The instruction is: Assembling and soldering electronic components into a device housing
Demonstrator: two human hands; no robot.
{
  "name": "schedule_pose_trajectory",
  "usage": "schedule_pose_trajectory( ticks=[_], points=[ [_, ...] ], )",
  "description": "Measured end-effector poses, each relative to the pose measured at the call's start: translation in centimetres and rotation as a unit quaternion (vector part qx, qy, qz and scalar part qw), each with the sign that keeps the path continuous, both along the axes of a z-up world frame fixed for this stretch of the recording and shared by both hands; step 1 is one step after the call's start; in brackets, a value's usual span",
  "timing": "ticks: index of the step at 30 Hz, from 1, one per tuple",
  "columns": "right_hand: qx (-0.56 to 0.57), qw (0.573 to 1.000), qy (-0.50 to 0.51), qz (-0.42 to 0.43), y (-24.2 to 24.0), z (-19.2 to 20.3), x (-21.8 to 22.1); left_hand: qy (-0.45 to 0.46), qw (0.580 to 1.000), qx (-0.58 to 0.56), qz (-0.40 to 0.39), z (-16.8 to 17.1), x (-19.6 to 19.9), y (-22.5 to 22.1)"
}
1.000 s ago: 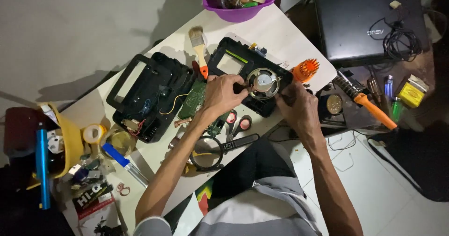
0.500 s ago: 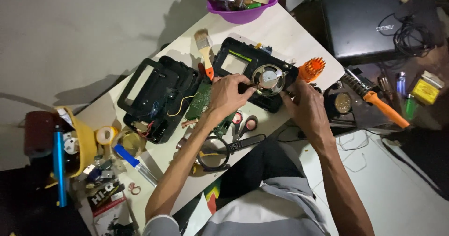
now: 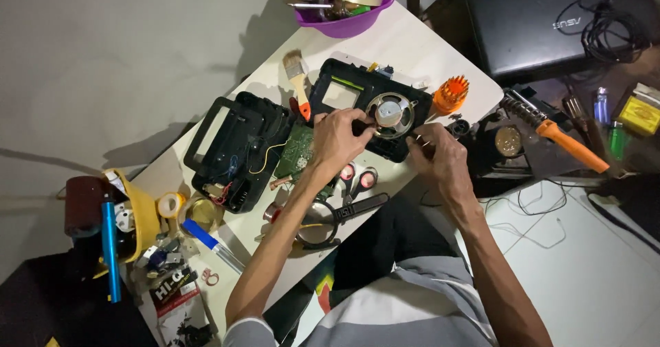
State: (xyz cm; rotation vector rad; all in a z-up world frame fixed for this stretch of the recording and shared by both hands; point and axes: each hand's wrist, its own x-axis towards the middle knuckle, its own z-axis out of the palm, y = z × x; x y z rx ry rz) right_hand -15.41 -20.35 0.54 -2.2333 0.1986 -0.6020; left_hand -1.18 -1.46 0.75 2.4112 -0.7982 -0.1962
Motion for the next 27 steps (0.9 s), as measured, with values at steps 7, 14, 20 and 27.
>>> schedule_pose_trajectory(
  ticks=[7, 14, 20, 27],
  points=[
    [0.017, 1.000, -0.005, 0.015, -0.5, -0.6, 0.0, 0.003, 0.999, -0.034, 0.018, 1.1, -0.4, 0.1],
    [-0.015, 1.000, -0.007, 0.002, -1.0, -2.1, 0.1, -0.013, 0.995, -0.090, 0.033, -1.4, 0.6, 0.0],
    [0.011, 1.000, -0.006, 0.012, -1.0, -1.8, 0.1, -0.022, 0.995, -0.093, 0.024, 1.6, -0.4, 0.0],
    [0.016, 1.000, 0.008, 0.022, -1.0, -1.3, 0.1, 0.060, 0.984, -0.163, 0.038, 0.4, -0.1, 0.0]
  ],
)
